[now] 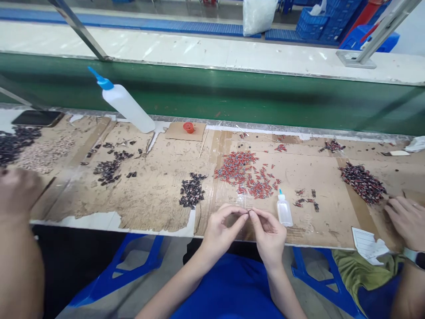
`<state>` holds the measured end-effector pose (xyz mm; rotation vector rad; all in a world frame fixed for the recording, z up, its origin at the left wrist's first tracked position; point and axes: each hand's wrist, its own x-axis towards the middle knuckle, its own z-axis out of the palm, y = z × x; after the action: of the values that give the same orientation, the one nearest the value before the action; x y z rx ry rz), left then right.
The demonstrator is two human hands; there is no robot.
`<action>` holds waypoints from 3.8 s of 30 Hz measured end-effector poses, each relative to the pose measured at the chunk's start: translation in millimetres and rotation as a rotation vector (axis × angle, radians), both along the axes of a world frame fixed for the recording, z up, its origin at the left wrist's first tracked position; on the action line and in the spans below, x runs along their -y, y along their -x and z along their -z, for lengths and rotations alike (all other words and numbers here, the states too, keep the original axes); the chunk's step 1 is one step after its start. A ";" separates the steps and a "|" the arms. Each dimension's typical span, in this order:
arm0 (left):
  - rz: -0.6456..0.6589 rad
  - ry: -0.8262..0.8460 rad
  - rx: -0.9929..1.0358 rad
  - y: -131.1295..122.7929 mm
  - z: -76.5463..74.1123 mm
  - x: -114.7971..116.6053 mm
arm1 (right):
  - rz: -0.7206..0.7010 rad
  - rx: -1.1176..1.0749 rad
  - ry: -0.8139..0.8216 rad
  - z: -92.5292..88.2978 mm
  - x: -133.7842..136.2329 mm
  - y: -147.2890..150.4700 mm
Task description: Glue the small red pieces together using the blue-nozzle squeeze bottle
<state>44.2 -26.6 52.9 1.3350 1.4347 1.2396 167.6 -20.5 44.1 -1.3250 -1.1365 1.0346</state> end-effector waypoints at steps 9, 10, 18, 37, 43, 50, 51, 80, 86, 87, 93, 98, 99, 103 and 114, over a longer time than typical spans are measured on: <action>-0.157 -0.190 -0.641 39.5 18.9 -14.5 | 0.441 0.357 -0.052 1.4 -33.6 -73.4; -0.223 -0.178 -0.735 51.1 22.5 -15.6 | 0.451 0.439 -0.054 2.6 -36.3 -82.3; -0.301 -0.134 -0.973 82.8 31.2 -19.7 | 0.287 0.969 -0.189 14.9 -21.6 -77.5; -0.002 -0.225 -0.674 33.6 49.4 -20.3 | 0.069 -0.096 0.056 12.1 -22.0 -57.2; -0.027 -0.246 -0.650 32.5 52.6 -21.1 | 0.124 -0.381 0.102 15.5 -34.1 -37.0; -0.003 -0.216 -0.624 34.4 50.9 -21.9 | 0.102 -0.108 0.113 16.7 -38.4 -14.1; -0.003 -0.212 -0.624 34.4 50.0 -21.7 | 0.107 -0.084 0.111 16.6 -38.5 -11.3; -0.045 -0.151 -0.648 31.1 40.4 -19.9 | 0.084 0.061 0.135 17.5 -35.9 -4.1; -0.050 -0.167 -0.706 29.0 40.2 -18.7 | 0.126 0.053 0.141 17.1 -36.9 -2.6; -0.045 -0.165 -0.711 28.8 40.2 -18.3 | 0.137 0.037 0.145 17.0 -37.1 -2.8; -0.012 -0.150 -0.719 31.4 35.3 -20.1 | 0.344 -0.080 0.096 16.4 -31.3 -22.4; -0.036 -0.123 -0.745 29.9 28.6 -34.0 | 0.449 0.202 0.022 19.2 -12.7 -55.9; -0.039 -0.120 -0.758 28.3 28.4 -37.7 | 0.440 0.287 0.019 20.0 -9.3 -60.5; -0.025 -0.105 -0.821 20.6 31.8 -50.0 | 0.368 0.610 -0.115 18.1 -4.6 -65.0; 0.103 -0.096 -0.249 21.2 18.6 -40.6 | -0.080 0.092 0.009 -1.9 -11.9 -1.4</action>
<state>23.0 14.0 34.3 1.6551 1.4692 1.1172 169.0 -8.6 46.0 -1.3551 -1.2639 1.0473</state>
